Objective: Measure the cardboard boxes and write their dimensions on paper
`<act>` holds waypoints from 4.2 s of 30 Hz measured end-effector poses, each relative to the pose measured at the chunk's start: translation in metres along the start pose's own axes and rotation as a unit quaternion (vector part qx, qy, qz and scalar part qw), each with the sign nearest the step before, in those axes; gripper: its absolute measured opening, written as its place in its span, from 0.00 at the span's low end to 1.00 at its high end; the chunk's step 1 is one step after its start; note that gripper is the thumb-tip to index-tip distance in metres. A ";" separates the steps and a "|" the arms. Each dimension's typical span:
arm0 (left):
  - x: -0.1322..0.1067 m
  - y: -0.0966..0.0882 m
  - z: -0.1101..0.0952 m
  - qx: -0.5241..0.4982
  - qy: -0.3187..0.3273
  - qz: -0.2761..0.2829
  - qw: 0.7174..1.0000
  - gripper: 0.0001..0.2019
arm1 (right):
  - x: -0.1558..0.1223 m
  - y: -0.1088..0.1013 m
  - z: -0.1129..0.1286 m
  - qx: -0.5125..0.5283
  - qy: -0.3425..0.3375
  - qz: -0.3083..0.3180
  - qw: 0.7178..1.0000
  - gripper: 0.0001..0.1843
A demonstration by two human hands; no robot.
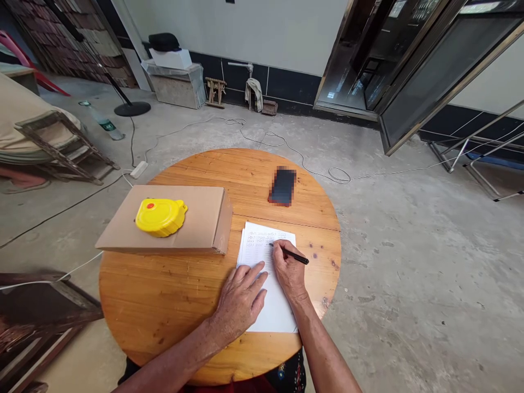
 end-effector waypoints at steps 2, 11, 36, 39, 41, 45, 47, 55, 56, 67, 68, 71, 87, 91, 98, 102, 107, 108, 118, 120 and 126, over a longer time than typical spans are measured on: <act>0.000 0.000 0.000 -0.003 -0.002 0.003 1.000 0.15 | 0.000 0.000 0.001 -0.002 -0.002 0.002 1.000 0.13; 0.000 0.000 0.001 -0.010 -0.010 0.013 1.000 0.16 | -0.001 0.002 0.002 -0.008 -0.002 0.001 1.000 0.13; 0.000 0.000 0.002 -0.015 -0.014 0.010 1.000 0.16 | -0.002 0.000 -0.001 -0.014 0.001 -0.016 1.000 0.12; 0.000 0.001 0.001 -0.013 -0.013 0.010 1.000 0.16 | -0.002 -0.001 -0.002 -0.015 0.000 -0.024 1.000 0.13; 0.000 0.001 0.001 -0.013 -0.013 0.010 1.000 0.16 | -0.002 -0.001 -0.001 -0.014 0.000 -0.025 1.000 0.13; 0.000 0.000 0.001 -0.015 -0.015 0.013 1.000 0.16 | -0.002 -0.001 0.000 -0.012 0.001 -0.025 1.000 0.13; 0.000 0.000 0.001 -0.017 -0.015 0.012 1.000 0.16 | -0.002 -0.001 0.001 -0.011 0.001 -0.026 1.000 0.12; 0.000 0.000 0.002 -0.021 -0.017 0.006 1.000 0.16 | -0.002 0.000 0.001 -0.009 -0.002 -0.027 1.000 0.12; 0.000 0.000 0.002 -0.021 -0.017 0.008 1.000 0.16 | -0.001 0.000 0.001 -0.009 -0.002 -0.028 1.000 0.12; 0.000 0.001 0.002 -0.025 -0.018 0.011 0.999 0.16 | -0.001 -0.001 0.000 -0.010 0.009 -0.019 1.000 0.13; 0.000 0.001 0.002 -0.026 -0.018 0.011 0.999 0.16 | -0.001 -0.001 0.000 -0.009 0.010 -0.018 1.000 0.13; 0.001 0.001 0.002 -0.027 -0.019 0.012 0.999 0.16 | -0.002 0.000 0.001 -0.008 0.011 -0.015 1.000 0.12; 0.000 0.000 0.002 -0.026 -0.017 0.012 0.999 0.16 | -0.003 -0.002 -0.010 0.016 0.024 -0.029 0.999 0.13; -0.001 0.001 0.002 -0.028 -0.019 0.018 0.999 0.16 | -0.003 -0.001 -0.011 0.006 0.020 -0.021 1.000 0.13; 0.000 0.000 0.002 -0.027 -0.016 0.018 0.999 0.15 | -0.001 -0.002 -0.013 -0.015 0.013 -0.018 1.000 0.13; 0.001 0.000 0.002 -0.027 -0.017 0.016 0.999 0.15 | -0.001 -0.002 -0.012 -0.023 0.008 -0.019 1.000 0.13; 0.000 0.001 0.002 -0.028 -0.018 0.014 0.999 0.16 | -0.001 -0.002 -0.007 -0.021 0.006 -0.021 1.000 0.13; 0.000 0.001 0.002 -0.028 -0.018 0.014 0.999 0.16 | -0.001 -0.002 -0.007 -0.020 0.006 -0.020 1.000 0.13; 0.000 0.001 0.003 -0.034 -0.021 0.016 0.999 0.16 | -0.001 -0.006 -0.006 0.009 0.017 -0.036 0.999 0.12; 0.000 0.001 0.002 -0.033 -0.022 0.018 0.999 0.15 | 0.000 -0.008 -0.006 0.016 0.020 -0.054 0.998 0.13; 0.001 -0.002 0.001 -0.031 -0.024 0.023 0.999 0.16 | 0.003 -0.008 -0.004 0.017 0.004 -0.062 0.998 0.14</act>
Point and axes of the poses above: each hand's wrist, its own x-axis towards the middle knuckle, its own y-axis out of the palm, z = x × y, the point moved 1 cm from there along x, towards the middle knuckle, and after that the axes turned 7 degrees about -z, right-handed, at the moved point
